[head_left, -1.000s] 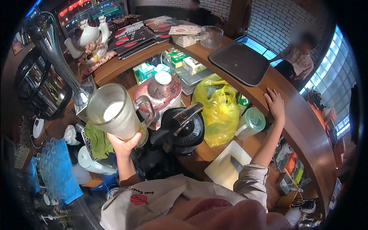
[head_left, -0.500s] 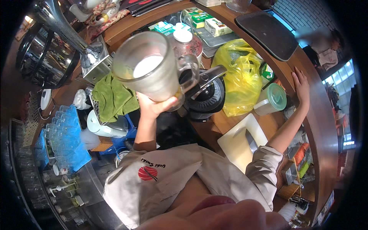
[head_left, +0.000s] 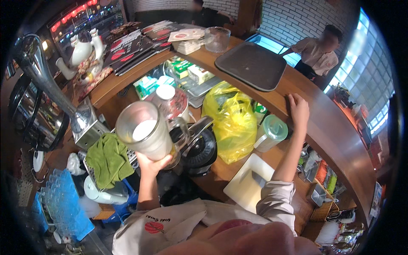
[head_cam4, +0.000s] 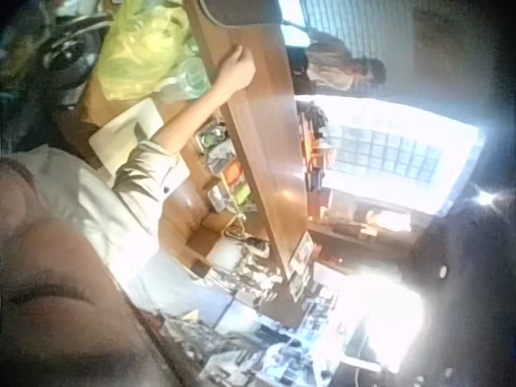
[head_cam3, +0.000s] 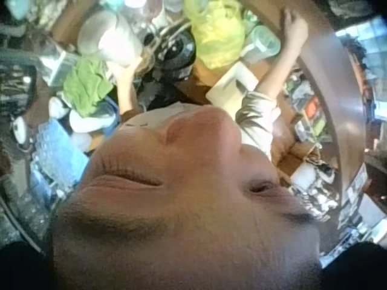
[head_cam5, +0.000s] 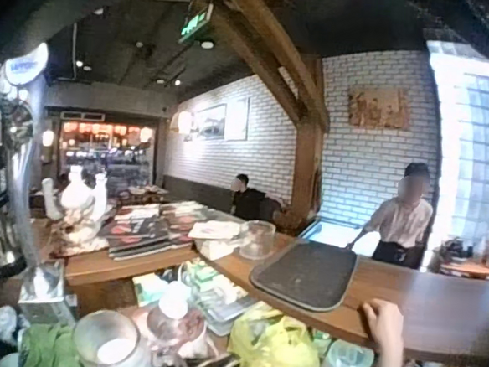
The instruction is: The person prepares a beverage by pouring a white liquid into a glass, adding ice, and stirring with a spoon. They then pour a yellow liquid from a tap into the same glass and place it on the counter.
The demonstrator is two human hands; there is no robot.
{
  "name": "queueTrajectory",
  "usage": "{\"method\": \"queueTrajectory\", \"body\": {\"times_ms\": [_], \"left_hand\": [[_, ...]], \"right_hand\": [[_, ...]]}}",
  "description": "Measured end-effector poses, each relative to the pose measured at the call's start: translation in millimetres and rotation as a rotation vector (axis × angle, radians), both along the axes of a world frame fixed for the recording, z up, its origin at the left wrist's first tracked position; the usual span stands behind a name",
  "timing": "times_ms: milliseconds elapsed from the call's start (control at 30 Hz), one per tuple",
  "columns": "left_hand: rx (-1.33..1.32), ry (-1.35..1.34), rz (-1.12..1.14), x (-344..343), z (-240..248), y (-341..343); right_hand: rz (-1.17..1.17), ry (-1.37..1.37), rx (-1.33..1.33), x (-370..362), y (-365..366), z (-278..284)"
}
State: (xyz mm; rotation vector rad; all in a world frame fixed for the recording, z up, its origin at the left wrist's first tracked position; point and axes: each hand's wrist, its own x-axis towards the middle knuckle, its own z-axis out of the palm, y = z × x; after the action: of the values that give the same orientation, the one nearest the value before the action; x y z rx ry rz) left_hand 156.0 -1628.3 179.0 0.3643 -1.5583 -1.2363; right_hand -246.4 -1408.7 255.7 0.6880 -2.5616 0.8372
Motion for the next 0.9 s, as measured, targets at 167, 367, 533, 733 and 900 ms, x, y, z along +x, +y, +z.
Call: {"method": "queueTrajectory", "body": {"times_ms": [167, 367, 533, 733, 900], "left_hand": [[0.044, 0.032, -0.03, -3.1, 3.1, 5.8], [0.005, 0.081, 0.014, -3.4, 10.3, 13.8], [0.024, 0.02, -0.001, -5.7, 4.3, 7.2], [0.13, 0.079, -0.132, -4.5, 13.9, 12.5], [-0.039, 0.078, -0.199, -12.1, -2.9, 7.4]], "right_hand": [[0.524, 0.182, -0.338, 82.8, -93.6, 16.5], [1.185, -0.528, -0.092, 118.6, -185.4, 37.9], [1.083, -0.855, -0.035, 87.8, -201.3, 50.0], [0.929, -0.694, -0.061, 64.9, -204.4, 67.3], [0.807, -0.209, -0.121, 44.7, -209.1, 75.3]]}}
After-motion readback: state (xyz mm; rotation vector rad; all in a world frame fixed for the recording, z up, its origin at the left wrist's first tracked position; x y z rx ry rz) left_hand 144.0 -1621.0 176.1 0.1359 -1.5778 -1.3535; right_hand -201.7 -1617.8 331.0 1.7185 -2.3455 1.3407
